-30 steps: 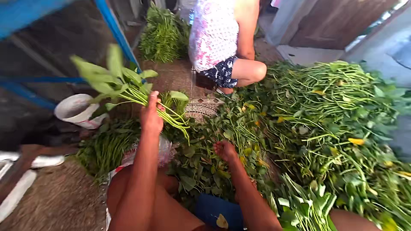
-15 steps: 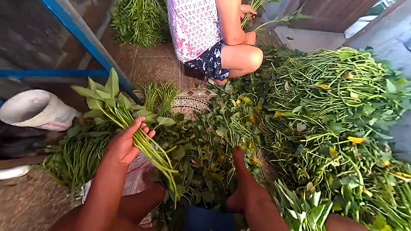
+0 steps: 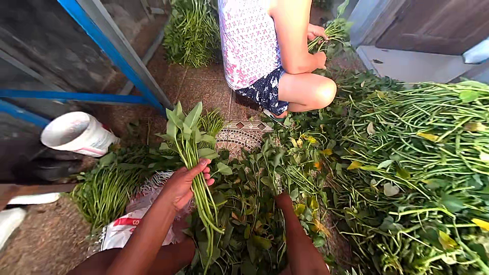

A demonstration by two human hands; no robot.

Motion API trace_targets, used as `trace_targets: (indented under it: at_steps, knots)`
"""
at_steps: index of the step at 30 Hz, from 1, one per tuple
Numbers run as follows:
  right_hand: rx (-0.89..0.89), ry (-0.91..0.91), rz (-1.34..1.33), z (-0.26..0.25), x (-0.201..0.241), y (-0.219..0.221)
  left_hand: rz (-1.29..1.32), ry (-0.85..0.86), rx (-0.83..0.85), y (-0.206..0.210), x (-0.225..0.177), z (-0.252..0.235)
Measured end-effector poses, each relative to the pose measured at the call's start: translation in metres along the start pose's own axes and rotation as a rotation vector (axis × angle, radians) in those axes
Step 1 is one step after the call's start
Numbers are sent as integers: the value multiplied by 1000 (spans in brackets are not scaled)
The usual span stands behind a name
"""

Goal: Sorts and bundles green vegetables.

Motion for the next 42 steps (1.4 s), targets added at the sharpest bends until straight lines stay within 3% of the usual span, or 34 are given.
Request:
trace_targets:
  at_steps: [3,8,10,13,21,27,31,42]
  knots:
    - [-51,-79,-150,32,16,-26,0,23,28,5,-1,2]
    - [-227,-295,-868,112,43,-47,-6,86,44,7,13,-1]
    - [-244,-374,-1052,155,59,-40,3,113,52,9,21,-3]
    - [-359,-489,-1121,210,83,-21,19,151,98,16,27,-3]
    - [-673,-764,-906,283,101,24,21,183,162,11,24,12]
    - [-901,-673,-591,294,91,8,151,297,14,-9,16,26]
    - [-957,-785,-403,304,98,21,112,220,96,-9,18,37]
    - [-1232,-1085,-131,305,95,41,3,59,59,-26,31,1]
Point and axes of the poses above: each hand's wrist, its own z-axis away from the middle knuckle, its own y-axis out of the palm, x = y × z, the point moved 1 cm from there along -z, towards the middle knuckle, and after that the axes turned 10 degrees about z, right-handed, at the moved point
